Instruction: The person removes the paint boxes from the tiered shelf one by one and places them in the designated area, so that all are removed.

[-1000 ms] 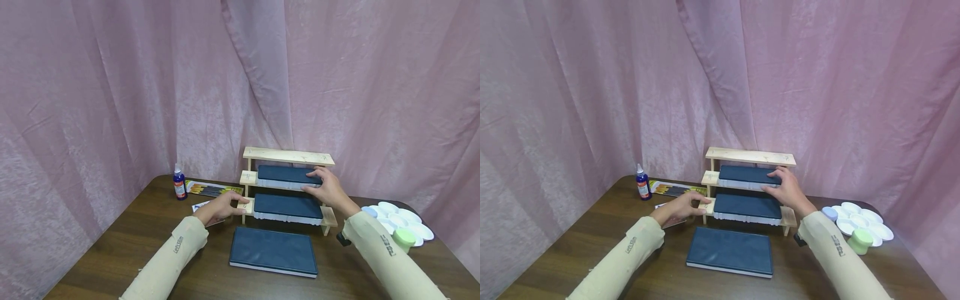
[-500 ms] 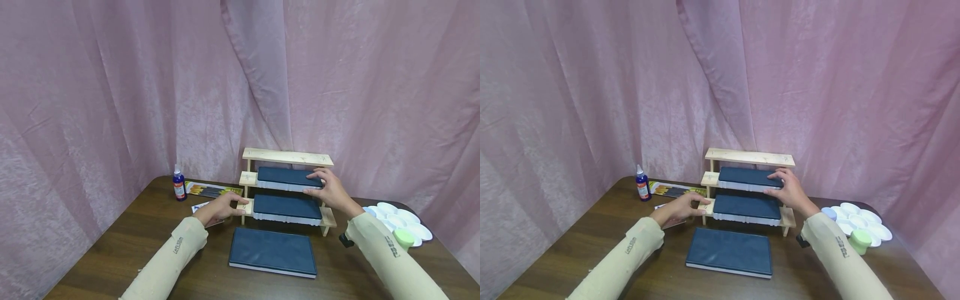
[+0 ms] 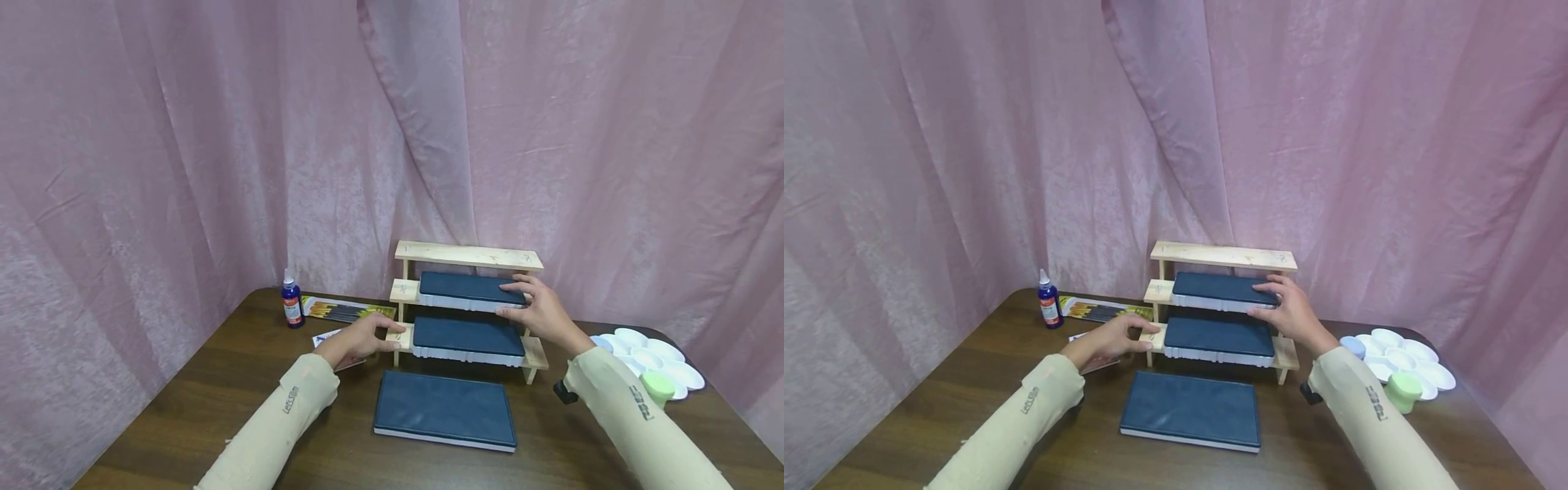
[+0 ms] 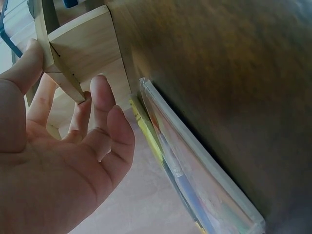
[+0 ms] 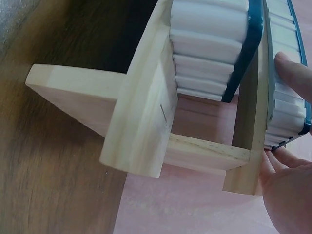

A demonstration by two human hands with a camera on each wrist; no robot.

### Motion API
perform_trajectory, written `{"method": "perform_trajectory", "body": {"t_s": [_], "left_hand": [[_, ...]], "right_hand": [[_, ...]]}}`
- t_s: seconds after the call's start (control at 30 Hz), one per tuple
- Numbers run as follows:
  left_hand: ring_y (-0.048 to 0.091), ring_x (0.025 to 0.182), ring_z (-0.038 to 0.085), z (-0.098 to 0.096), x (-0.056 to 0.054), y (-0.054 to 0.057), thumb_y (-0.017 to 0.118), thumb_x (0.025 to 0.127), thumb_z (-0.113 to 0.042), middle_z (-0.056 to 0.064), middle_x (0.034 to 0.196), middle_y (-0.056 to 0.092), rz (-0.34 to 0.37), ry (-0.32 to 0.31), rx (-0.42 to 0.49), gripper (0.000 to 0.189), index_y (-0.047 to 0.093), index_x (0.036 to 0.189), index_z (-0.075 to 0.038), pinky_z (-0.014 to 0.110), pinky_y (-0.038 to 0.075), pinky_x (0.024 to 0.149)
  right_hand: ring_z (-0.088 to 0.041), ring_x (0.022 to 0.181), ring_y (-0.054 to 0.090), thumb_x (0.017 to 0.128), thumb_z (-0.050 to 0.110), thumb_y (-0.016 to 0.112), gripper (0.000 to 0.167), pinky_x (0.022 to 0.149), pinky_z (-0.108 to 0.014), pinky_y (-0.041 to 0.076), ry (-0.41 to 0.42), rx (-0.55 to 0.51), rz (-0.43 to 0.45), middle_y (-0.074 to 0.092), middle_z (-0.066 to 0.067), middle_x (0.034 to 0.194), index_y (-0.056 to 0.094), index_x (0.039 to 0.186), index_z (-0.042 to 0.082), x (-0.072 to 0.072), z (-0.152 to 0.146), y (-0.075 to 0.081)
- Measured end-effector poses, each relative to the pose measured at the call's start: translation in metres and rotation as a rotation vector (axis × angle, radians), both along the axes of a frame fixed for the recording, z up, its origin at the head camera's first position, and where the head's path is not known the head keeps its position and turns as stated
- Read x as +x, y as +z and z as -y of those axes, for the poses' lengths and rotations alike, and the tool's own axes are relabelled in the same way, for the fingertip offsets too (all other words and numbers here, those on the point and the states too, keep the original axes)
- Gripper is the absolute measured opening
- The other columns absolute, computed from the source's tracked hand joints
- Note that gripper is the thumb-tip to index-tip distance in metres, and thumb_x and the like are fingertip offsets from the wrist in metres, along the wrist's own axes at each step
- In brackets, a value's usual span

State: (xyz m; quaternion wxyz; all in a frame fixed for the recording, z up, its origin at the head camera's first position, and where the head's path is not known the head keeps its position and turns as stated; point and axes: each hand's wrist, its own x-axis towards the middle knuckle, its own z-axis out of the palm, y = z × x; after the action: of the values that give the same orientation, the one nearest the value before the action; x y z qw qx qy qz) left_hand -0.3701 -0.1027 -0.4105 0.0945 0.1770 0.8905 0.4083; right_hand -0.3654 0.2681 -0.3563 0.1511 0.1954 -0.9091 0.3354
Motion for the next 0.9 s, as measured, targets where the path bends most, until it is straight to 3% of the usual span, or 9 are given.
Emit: {"method": "perform_trajectory", "body": {"t_s": [0.37, 0.63, 0.9], "left_hand": [[0.046, 0.126, 0.030, 0.000, -0.001, 0.001, 0.078, 0.087, -0.019, 0.010, 0.133, 0.054, -0.005, 0.002, -0.009, 0.032, 0.074, 0.119, -0.022, 0.049, 0.038, 0.107], [0.047, 0.125, 0.029, -0.001, -0.002, 0.000, 0.078, 0.087, -0.017, 0.011, 0.133, 0.054, -0.016, 0.003, -0.001, 0.031, 0.074, 0.117, -0.019, 0.048, 0.036, 0.108], [0.047, 0.124, 0.030, 0.000, -0.002, -0.001, 0.078, 0.087, -0.016, 0.012, 0.135, 0.053, 0.001, -0.009, 0.012, 0.032, 0.073, 0.119, -0.019, 0.049, 0.036, 0.107]], "right_hand": [[-0.052, 0.128, 0.045, 0.081, 0.027, 0.084, 0.056, 0.101, -0.063, 0.040, -0.029, -0.026, 0.016, 0.041, -0.026, 0.145, 0.066, 0.126, -0.002, 0.007, 0.000, 0.002], [-0.044, 0.133, 0.040, 0.081, 0.027, 0.085, 0.056, 0.105, -0.062, 0.037, -0.033, -0.073, 0.005, 0.043, -0.024, 0.144, 0.066, 0.124, -0.004, 0.016, -0.004, 0.001], [-0.045, 0.133, 0.040, 0.079, 0.034, 0.085, 0.061, 0.103, -0.063, 0.038, -0.061, -0.095, 0.016, 0.043, -0.023, 0.144, 0.066, 0.124, -0.002, 0.024, -0.013, -0.002]]}}
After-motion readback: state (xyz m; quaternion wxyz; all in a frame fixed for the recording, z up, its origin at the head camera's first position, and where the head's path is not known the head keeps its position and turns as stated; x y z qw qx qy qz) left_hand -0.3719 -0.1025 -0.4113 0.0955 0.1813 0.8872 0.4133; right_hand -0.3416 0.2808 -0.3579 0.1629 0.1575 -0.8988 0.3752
